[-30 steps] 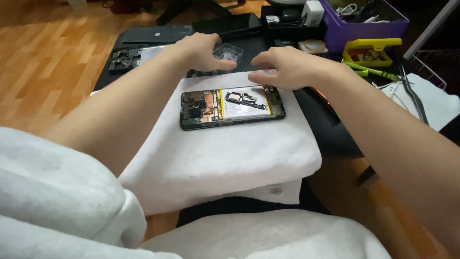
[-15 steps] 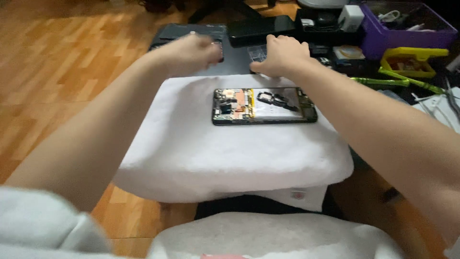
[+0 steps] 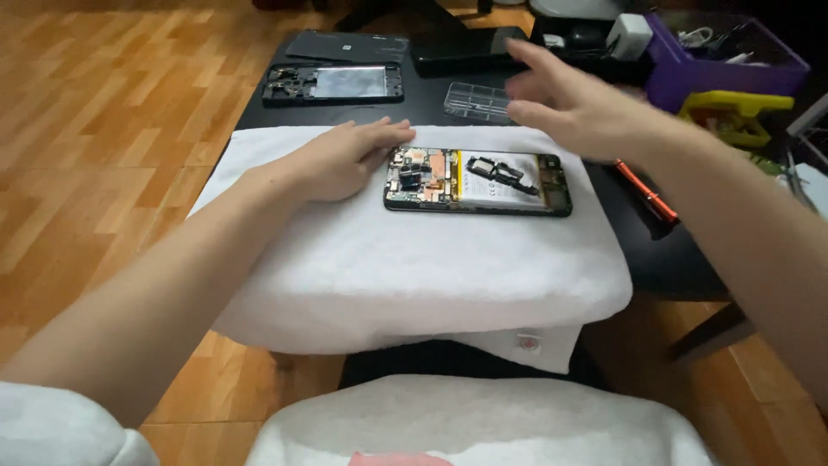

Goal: The person is disassembling a smartphone, removing the battery from its packaging, and manipulating internal components using tweezers.

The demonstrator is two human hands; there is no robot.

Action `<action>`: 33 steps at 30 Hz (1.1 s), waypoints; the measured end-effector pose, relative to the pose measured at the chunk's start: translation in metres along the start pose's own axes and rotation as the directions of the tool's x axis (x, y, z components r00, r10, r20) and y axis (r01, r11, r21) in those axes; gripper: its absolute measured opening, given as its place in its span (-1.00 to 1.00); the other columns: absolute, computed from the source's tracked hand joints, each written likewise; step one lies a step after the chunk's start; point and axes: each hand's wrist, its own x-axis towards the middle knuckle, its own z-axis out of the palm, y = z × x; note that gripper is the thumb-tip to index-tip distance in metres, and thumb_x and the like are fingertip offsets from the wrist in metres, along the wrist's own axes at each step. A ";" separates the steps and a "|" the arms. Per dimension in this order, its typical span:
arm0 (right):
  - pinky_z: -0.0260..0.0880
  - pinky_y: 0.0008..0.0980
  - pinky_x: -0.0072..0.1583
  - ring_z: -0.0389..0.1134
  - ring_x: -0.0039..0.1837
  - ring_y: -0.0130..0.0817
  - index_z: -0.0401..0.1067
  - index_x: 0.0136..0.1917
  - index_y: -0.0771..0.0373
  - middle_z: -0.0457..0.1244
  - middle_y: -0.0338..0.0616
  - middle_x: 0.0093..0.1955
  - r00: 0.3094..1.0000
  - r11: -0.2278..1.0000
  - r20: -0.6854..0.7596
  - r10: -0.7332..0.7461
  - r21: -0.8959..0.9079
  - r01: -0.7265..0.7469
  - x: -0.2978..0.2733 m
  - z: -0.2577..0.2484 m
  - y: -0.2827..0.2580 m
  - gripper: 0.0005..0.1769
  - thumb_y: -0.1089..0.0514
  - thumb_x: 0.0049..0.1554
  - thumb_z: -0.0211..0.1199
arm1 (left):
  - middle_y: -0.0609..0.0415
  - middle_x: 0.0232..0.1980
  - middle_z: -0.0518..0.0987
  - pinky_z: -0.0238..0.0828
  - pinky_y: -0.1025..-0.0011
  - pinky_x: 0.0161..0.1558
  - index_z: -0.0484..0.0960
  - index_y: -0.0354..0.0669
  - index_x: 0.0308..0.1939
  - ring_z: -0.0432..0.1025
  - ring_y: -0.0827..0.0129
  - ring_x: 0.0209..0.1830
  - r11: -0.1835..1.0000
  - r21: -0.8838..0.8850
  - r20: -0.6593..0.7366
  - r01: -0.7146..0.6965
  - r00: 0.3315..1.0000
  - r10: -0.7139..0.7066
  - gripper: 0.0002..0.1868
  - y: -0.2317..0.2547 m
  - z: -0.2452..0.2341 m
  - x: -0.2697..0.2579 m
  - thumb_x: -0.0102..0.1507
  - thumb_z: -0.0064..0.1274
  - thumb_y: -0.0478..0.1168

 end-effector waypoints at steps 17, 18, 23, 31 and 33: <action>-0.07 0.27 0.53 0.03 0.58 0.27 -0.03 0.68 0.06 0.09 0.15 0.57 0.991 0.987 -0.008 0.132 -0.090 -0.132 0.008 0.016 0.047 -0.11 -0.47 0.30 -0.32 | 0.15 0.55 0.31 -0.28 0.04 0.59 0.36 0.01 0.49 0.03 0.26 0.63 0.994 -0.047 -0.150 0.095 0.983 -0.102 -0.47 0.015 0.003 0.010 0.43 -0.31 -0.39; -0.05 0.25 0.52 0.04 0.58 0.25 0.03 0.66 0.08 0.12 0.16 0.55 0.992 0.991 -0.013 0.128 -0.047 -0.129 0.009 0.014 0.049 -0.17 -0.42 0.32 -0.26 | 0.13 0.54 0.34 -0.26 0.05 0.59 0.38 -0.01 0.47 0.05 0.27 0.63 0.992 -0.062 -0.157 0.113 0.980 -0.122 -0.48 0.019 0.002 0.008 0.42 -0.29 -0.40; 0.12 0.17 0.48 0.13 0.54 0.23 0.20 0.54 0.28 0.18 0.23 0.48 0.999 0.998 -0.025 0.041 0.052 -0.039 -0.013 0.009 0.023 -0.31 -0.13 0.27 0.07 | 0.10 0.43 0.47 -0.10 0.01 0.54 0.52 0.02 0.34 0.17 0.19 0.56 0.978 -0.207 -0.274 0.034 0.957 -0.091 -0.56 0.020 -0.001 -0.001 0.41 -0.19 -0.36; 0.22 0.29 0.35 0.21 0.43 0.33 0.59 0.15 0.12 0.27 0.14 0.30 0.951 0.965 -0.173 -0.257 -0.097 0.244 -0.012 0.015 0.022 -0.66 -0.01 0.15 0.38 | 0.06 0.06 0.66 0.39 0.16 0.19 0.81 -0.08 -0.08 0.41 0.14 0.20 0.996 -0.057 -0.255 -0.066 0.966 0.050 -0.80 0.053 -0.023 -0.017 0.24 0.29 -0.16; 0.19 0.32 0.35 0.18 0.44 0.36 0.59 0.15 0.15 0.25 0.19 0.29 0.942 0.958 -0.176 -0.287 -0.076 0.277 -0.012 0.018 0.013 -0.70 0.05 0.18 0.33 | 0.04 -0.01 0.66 0.43 0.22 0.07 0.82 -0.08 -0.14 0.41 0.18 0.12 0.998 0.001 -0.297 -0.070 0.952 0.067 -0.85 0.058 -0.023 -0.017 0.22 0.31 -0.20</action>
